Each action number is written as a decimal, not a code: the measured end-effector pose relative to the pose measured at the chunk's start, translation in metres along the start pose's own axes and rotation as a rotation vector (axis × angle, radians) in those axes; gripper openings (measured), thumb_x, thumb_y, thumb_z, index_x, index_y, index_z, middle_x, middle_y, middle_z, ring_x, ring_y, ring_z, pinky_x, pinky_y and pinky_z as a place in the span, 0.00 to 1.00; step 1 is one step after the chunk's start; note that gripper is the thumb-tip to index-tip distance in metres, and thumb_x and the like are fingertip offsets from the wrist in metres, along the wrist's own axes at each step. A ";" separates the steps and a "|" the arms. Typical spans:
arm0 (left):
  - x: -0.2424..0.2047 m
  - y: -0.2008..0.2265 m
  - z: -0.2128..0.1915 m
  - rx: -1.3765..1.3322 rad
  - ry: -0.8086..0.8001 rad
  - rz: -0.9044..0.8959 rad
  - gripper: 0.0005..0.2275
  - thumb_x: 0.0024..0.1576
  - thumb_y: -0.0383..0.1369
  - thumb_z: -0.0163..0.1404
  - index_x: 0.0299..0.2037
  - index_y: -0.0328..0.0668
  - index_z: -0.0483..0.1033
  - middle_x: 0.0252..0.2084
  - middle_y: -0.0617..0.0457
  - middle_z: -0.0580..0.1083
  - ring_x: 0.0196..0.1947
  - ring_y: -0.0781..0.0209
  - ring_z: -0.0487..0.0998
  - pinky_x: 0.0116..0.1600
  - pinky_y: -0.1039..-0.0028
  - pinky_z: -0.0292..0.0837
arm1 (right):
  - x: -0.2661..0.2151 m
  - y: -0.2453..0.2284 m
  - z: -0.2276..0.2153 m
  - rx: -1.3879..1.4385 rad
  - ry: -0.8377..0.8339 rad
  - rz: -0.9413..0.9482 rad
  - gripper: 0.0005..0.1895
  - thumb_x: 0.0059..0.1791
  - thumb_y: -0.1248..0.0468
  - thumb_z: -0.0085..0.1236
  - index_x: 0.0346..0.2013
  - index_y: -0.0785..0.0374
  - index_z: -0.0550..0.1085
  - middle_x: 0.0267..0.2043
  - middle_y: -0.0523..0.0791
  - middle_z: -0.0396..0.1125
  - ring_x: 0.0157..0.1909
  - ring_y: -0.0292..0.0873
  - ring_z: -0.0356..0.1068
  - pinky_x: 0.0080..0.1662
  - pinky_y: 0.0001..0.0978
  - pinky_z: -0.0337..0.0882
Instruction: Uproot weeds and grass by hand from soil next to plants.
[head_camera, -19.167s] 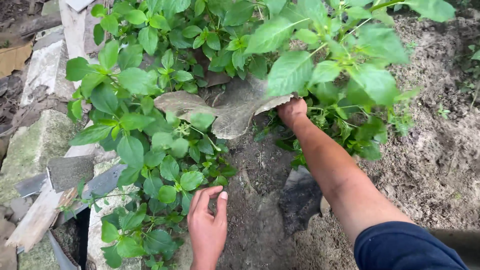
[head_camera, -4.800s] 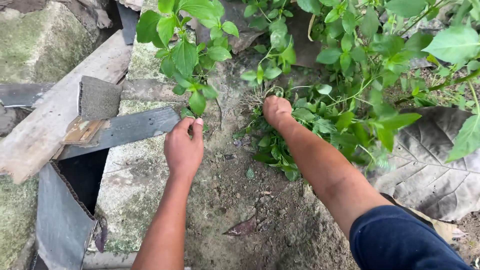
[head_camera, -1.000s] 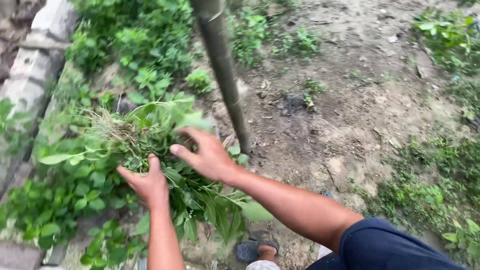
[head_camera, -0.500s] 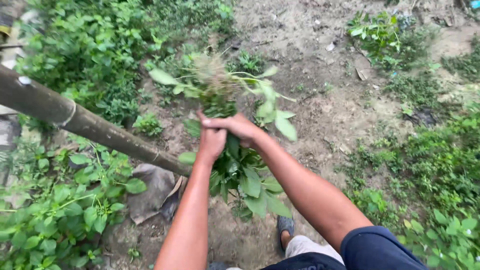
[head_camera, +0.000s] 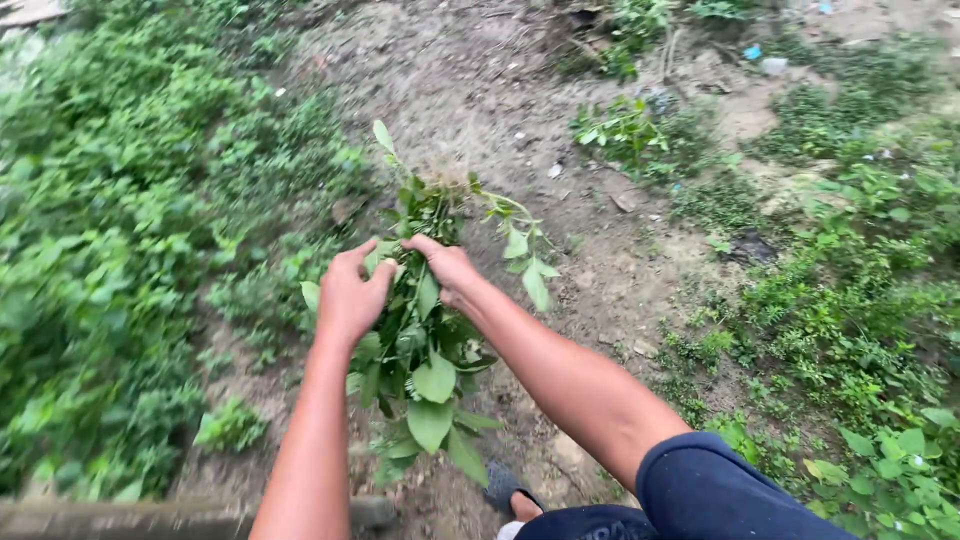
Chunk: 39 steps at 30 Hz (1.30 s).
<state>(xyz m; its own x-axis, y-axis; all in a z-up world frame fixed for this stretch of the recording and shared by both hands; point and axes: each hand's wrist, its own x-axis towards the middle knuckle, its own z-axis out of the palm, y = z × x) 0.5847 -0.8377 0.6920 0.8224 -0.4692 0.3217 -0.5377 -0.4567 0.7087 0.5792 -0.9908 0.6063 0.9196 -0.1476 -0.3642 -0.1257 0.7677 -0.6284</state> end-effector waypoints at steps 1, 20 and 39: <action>0.008 0.011 -0.007 0.171 -0.036 -0.145 0.24 0.57 0.41 0.56 0.63 0.44 0.74 0.59 0.39 0.70 0.53 0.46 0.77 0.57 0.62 0.71 | 0.008 0.000 0.003 -0.021 0.047 0.010 0.18 0.42 0.59 0.66 0.38 0.71 0.77 0.31 0.48 0.74 0.27 0.45 0.75 0.32 0.41 0.78; 0.221 -0.074 0.122 0.350 0.071 0.052 0.14 0.58 0.38 0.56 0.50 0.40 0.80 0.56 0.40 0.74 0.58 0.41 0.74 0.62 0.58 0.67 | 0.330 -0.050 -0.161 0.331 0.099 0.129 0.19 0.45 0.57 0.65 0.45 0.65 0.74 0.38 0.49 0.72 0.36 0.51 0.74 0.41 0.52 0.79; 0.482 0.018 0.265 0.445 0.211 0.152 0.09 0.61 0.31 0.51 0.47 0.40 0.79 0.59 0.43 0.75 0.65 0.44 0.71 0.65 0.56 0.64 | 0.471 -0.468 -0.133 -1.996 0.173 -0.772 0.22 0.48 0.58 0.55 0.56 0.58 0.73 0.52 0.53 0.71 0.61 0.58 0.68 0.68 0.75 0.48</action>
<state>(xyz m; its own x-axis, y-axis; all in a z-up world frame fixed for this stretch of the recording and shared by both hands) 0.9221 -1.2726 0.6930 0.7237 -0.4133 0.5527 -0.6431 -0.6945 0.3227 1.0210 -1.5024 0.6370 0.9461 -0.1573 0.2831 -0.0690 -0.9520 -0.2982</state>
